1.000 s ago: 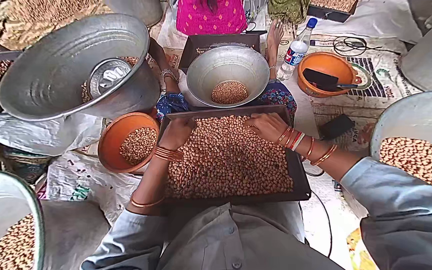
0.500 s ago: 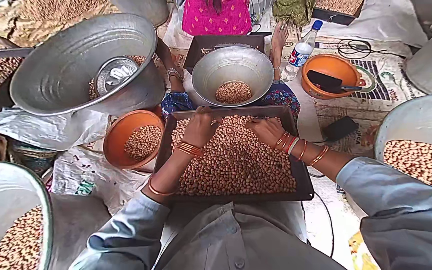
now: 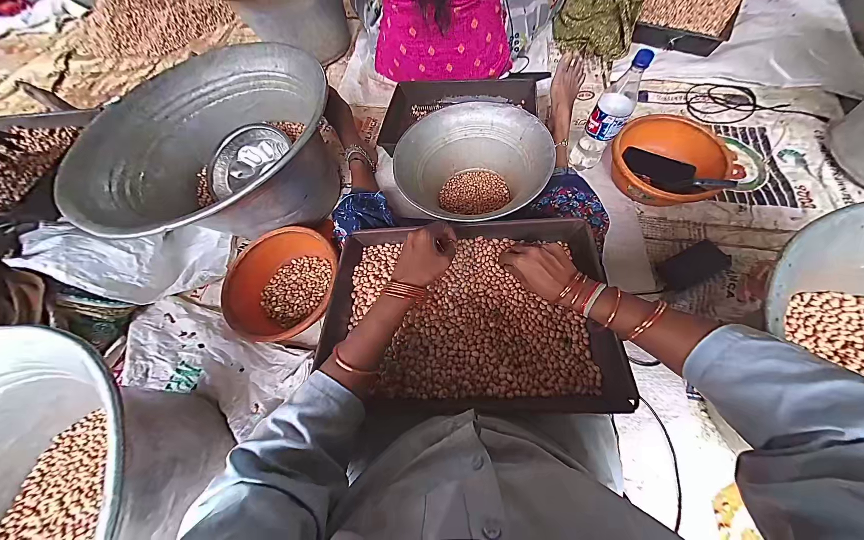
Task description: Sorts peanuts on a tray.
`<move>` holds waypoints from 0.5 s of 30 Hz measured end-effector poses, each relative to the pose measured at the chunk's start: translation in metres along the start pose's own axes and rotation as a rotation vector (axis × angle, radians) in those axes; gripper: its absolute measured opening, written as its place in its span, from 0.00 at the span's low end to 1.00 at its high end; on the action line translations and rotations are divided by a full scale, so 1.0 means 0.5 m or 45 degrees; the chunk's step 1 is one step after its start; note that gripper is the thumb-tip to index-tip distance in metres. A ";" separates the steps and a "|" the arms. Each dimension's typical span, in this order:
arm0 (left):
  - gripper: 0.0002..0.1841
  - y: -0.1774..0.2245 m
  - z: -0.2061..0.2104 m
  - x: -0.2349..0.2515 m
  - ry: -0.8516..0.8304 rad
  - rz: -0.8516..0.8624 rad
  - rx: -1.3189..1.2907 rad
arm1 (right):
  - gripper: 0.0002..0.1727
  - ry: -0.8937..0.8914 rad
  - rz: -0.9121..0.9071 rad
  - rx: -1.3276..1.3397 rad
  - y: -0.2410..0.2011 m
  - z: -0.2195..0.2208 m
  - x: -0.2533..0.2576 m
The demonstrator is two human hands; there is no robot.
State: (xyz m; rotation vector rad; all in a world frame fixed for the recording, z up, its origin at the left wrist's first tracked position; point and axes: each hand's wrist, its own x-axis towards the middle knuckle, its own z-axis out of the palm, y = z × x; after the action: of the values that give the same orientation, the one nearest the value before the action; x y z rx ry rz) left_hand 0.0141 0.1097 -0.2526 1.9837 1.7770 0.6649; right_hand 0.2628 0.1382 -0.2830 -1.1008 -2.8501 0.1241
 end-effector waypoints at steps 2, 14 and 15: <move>0.09 -0.017 -0.030 0.000 -0.003 -0.058 -0.004 | 0.10 -0.042 0.013 0.022 -0.003 -0.007 -0.001; 0.08 -0.022 0.000 -0.035 -0.200 -0.173 0.209 | 0.08 -0.064 0.330 0.604 0.000 -0.059 0.015; 0.07 -0.027 -0.002 -0.034 -0.194 -0.162 0.132 | 0.07 -0.069 0.324 0.655 -0.004 -0.065 0.016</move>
State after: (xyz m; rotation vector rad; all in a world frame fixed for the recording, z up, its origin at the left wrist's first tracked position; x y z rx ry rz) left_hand 0.0011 0.0944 -0.2609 1.9111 1.8588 0.3783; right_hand 0.2592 0.1435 -0.2504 -1.3297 -2.4767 0.8560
